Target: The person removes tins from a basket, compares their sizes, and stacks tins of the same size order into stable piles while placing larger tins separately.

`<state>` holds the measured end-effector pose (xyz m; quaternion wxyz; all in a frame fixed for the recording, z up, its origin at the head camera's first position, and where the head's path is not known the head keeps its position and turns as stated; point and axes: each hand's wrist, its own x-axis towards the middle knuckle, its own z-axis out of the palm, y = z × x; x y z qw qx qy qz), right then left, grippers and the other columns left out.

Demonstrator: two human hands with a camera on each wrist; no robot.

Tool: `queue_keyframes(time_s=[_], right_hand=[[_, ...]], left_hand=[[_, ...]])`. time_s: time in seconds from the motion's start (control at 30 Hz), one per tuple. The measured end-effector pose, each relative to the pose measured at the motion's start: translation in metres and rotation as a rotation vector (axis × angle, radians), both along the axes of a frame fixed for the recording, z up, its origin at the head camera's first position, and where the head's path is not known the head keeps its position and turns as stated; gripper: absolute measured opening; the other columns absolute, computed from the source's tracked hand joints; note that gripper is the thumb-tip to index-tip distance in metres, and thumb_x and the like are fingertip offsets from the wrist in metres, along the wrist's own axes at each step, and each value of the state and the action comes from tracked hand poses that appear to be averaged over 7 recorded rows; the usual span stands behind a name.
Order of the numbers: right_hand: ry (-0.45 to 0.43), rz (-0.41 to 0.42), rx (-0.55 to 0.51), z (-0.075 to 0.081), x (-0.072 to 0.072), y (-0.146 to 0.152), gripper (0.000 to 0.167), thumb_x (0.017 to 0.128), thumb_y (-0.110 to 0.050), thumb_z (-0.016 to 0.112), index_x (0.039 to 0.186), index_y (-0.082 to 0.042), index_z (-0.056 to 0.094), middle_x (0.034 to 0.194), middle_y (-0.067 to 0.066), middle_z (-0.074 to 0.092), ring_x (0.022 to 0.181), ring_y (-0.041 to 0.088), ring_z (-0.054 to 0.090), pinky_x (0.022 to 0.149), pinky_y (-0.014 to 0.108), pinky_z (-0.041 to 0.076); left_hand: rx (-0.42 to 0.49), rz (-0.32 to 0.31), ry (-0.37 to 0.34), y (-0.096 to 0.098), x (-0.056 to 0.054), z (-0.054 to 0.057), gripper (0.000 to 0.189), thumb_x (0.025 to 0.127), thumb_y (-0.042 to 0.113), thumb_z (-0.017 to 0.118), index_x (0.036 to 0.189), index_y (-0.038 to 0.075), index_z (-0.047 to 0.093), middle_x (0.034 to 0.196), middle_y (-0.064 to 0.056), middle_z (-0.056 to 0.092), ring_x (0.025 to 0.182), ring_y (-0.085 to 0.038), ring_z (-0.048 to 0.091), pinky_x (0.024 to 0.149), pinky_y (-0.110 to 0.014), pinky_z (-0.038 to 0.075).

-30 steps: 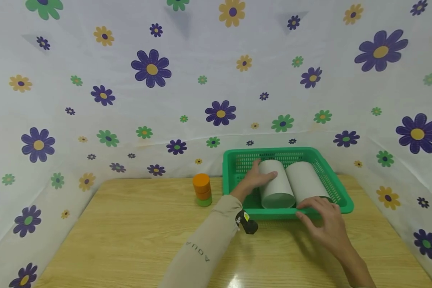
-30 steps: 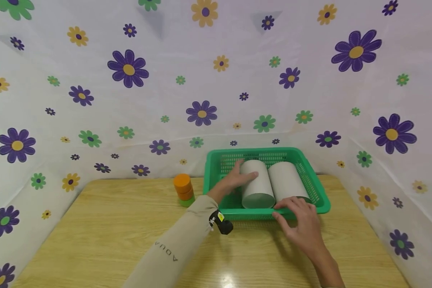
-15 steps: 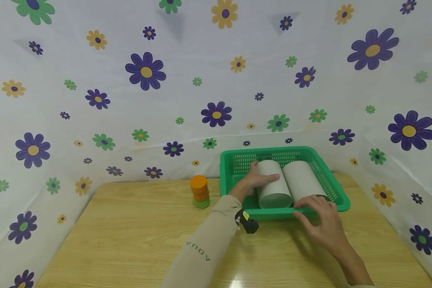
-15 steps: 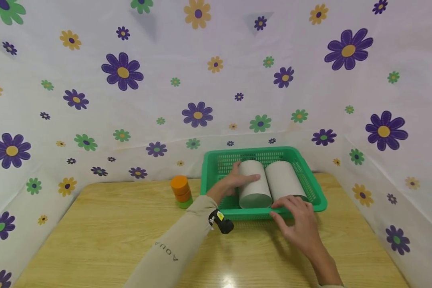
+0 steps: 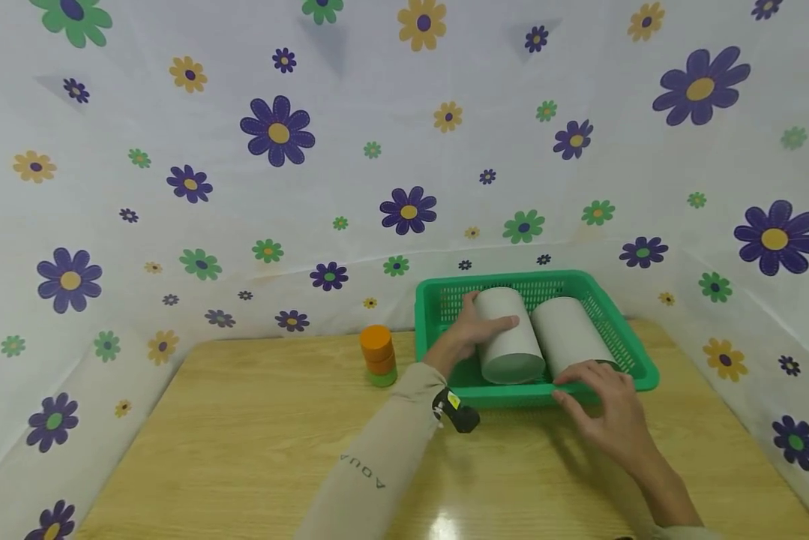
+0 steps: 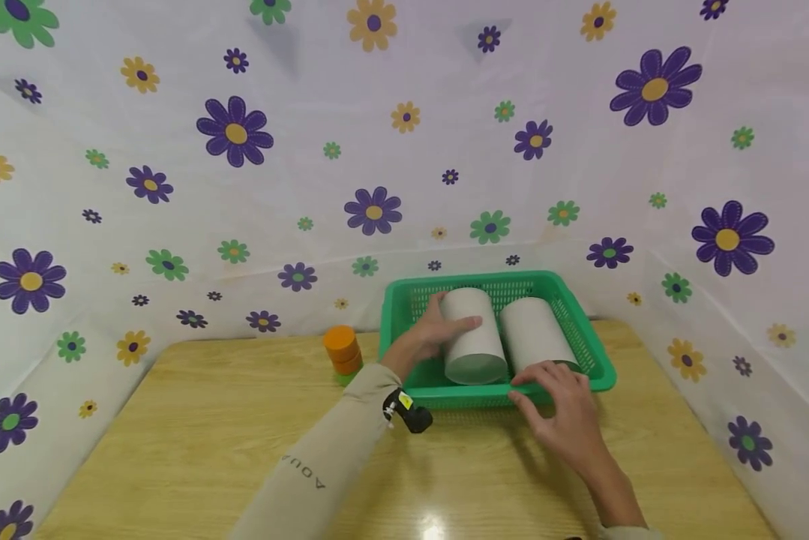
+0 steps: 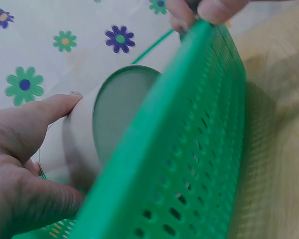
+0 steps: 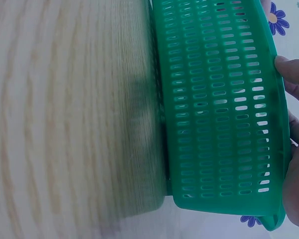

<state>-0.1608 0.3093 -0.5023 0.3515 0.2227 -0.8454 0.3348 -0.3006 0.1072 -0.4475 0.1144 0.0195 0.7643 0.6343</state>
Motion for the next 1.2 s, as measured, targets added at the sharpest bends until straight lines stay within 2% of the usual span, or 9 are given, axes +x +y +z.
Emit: queue_keyframes(time_s=[0.27, 0.47, 0.73, 0.97, 1.2], right_hand=[[-0.002, -0.012, 0.001, -0.001, 0.000, 0.000, 0.029, 0.077, 0.000, 0.084, 0.095, -0.018, 0.071, 0.099, -0.005, 0.068, 0.100, 0.013, 0.054, 0.081, 0.043, 0.030], [0.011, -0.026, -0.006, -0.001, 0.003, -0.003, 0.030, 0.076, -0.001, 0.084, 0.095, -0.020, 0.071, 0.098, -0.004, 0.069, 0.100, 0.012, 0.053, 0.080, 0.043, 0.030], [0.021, -0.024, -0.006, -0.003, 0.003, -0.005, 0.030, 0.075, 0.001, 0.084, 0.094, -0.019, 0.071, 0.099, -0.005, 0.068, 0.101, 0.009, 0.052, 0.081, 0.044, 0.030], [0.013, -0.020, -0.012, -0.003, 0.004, -0.006, 0.030, 0.076, 0.001, 0.084, 0.095, -0.019, 0.072, 0.098, -0.004, 0.069, 0.101, 0.010, 0.053, 0.081, 0.046, 0.030], [0.015, -0.026, -0.007, -0.001, 0.004, -0.007, 0.030, 0.076, 0.000, 0.084, 0.095, -0.019, 0.071, 0.099, -0.005, 0.069, 0.101, 0.010, 0.053, 0.081, 0.045, 0.030]], left_hand=[[0.079, -0.024, 0.098, -0.018, 0.007, 0.027, 0.103, 0.084, 0.030, 0.086, 0.162, 0.026, 0.018, 0.144, -0.021, 0.042, 0.121, -0.041, 0.055, 0.093, -0.061, 0.052], [0.128, -0.036, 0.162, -0.031, 0.017, 0.041, 0.103, 0.085, 0.030, 0.086, 0.162, 0.027, 0.017, 0.142, -0.020, 0.043, 0.115, -0.040, 0.059, 0.088, -0.060, 0.055], [0.187, -0.056, 0.193, -0.050, 0.029, 0.049, 0.101, 0.084, 0.032, 0.086, 0.160, 0.035, 0.020, 0.146, -0.015, 0.041, 0.112, -0.036, 0.060, 0.081, -0.055, 0.058], [0.307, -0.066, 0.205, -0.067, 0.037, 0.053, 0.097, 0.087, 0.028, 0.083, 0.159, 0.036, 0.019, 0.158, -0.013, 0.027, 0.120, -0.040, 0.055, 0.087, -0.059, 0.056], [0.362, -0.060, 0.267, -0.090, 0.050, 0.058, 0.090, 0.089, 0.029, 0.082, 0.155, 0.042, 0.023, 0.162, -0.008, 0.024, 0.126, -0.040, 0.052, 0.090, -0.061, 0.055]])
